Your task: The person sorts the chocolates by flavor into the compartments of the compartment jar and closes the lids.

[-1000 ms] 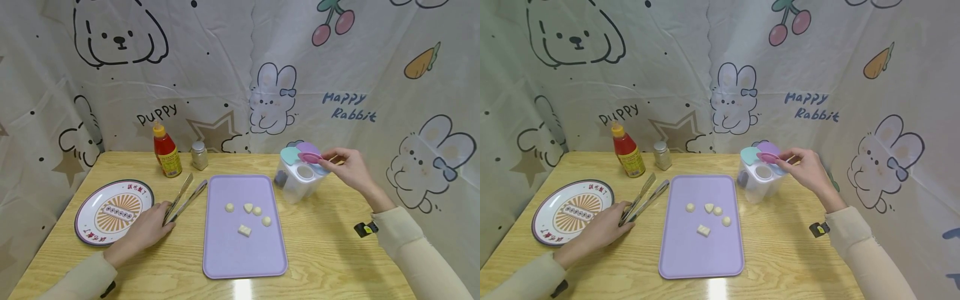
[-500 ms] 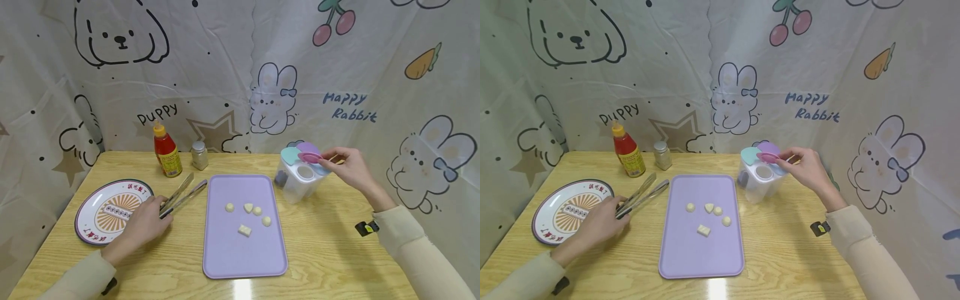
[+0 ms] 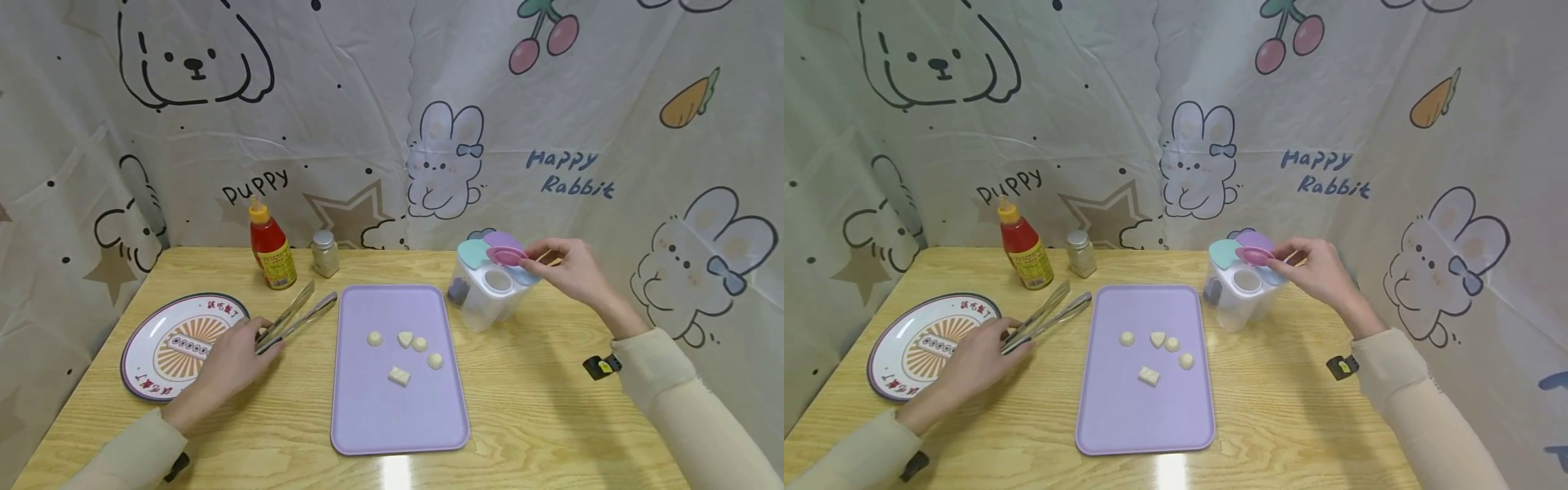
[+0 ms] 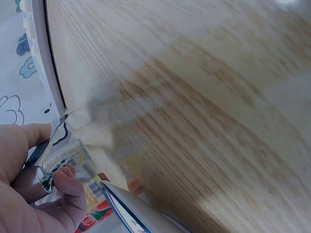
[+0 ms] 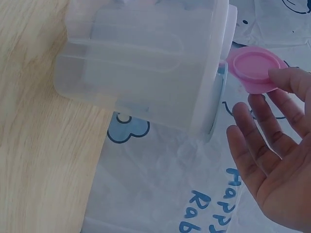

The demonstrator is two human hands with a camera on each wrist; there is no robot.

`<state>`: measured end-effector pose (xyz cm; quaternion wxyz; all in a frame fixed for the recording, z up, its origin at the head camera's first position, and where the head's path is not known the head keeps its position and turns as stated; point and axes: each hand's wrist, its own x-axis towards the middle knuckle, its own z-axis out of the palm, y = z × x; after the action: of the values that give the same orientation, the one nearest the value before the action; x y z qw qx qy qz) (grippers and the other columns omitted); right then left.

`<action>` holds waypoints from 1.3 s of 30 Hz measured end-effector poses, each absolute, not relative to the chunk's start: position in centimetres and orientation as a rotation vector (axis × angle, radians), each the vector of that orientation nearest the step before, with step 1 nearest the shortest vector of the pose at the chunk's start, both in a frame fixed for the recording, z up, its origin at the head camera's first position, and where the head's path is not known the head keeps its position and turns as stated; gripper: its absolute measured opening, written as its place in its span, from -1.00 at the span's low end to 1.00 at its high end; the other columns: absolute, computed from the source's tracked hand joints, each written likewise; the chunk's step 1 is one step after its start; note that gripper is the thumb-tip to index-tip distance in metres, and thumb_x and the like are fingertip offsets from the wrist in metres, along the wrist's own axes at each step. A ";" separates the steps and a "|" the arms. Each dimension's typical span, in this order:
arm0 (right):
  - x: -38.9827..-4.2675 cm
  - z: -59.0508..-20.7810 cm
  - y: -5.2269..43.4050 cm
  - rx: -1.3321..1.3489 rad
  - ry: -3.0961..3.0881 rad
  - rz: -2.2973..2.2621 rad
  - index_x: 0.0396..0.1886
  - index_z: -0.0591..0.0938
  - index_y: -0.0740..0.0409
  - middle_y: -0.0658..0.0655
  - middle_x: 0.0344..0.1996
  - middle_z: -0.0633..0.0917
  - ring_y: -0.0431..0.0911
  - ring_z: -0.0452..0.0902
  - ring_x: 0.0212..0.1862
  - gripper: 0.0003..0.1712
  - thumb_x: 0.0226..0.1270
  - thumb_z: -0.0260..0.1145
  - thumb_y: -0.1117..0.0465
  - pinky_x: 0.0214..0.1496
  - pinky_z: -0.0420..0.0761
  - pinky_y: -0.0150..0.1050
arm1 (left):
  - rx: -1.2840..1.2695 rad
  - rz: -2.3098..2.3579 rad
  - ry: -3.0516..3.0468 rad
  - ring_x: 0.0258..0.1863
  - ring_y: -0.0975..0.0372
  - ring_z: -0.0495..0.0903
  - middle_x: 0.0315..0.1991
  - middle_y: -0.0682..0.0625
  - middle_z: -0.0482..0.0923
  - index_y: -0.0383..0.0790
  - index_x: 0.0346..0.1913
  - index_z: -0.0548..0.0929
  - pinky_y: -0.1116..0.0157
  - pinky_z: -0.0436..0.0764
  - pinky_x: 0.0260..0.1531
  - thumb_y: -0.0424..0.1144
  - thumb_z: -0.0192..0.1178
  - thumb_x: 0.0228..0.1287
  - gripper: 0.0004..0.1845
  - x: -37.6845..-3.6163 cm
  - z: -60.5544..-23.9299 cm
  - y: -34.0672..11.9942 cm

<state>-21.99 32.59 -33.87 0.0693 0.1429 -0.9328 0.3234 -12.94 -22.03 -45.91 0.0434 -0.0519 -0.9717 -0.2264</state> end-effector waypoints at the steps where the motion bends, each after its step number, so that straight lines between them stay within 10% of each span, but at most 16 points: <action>1: -22.1 -33.7 32.6 0.437 -2.820 0.969 -0.06 0.79 0.23 0.28 -0.13 0.80 -0.34 0.57 -0.24 -0.76 0.39 0.49 0.17 -0.29 0.61 -0.44 | -0.158 -0.691 -2.971 -0.36 0.11 0.54 -0.26 -0.16 0.66 -0.38 0.10 0.66 0.21 0.46 -0.40 -0.03 0.41 0.34 -0.51 -12.9 -45.9 -22.1; 39: -22.3 -33.5 32.8 0.428 -2.873 0.931 -0.08 0.80 0.18 0.25 -0.17 0.82 -0.21 0.63 -0.24 -0.76 0.40 0.48 0.13 -0.33 0.64 -0.35 | -0.481 -0.735 -2.894 -0.32 0.32 0.53 -0.13 0.06 0.74 -0.05 0.08 0.76 0.34 0.49 -0.36 -0.06 0.47 0.29 -0.66 -11.0 -43.4 -22.0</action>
<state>-22.27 32.78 -33.49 0.0456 0.1403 -0.9409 0.3048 -11.02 -21.97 -43.38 0.0587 -0.1589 -0.9552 -0.2427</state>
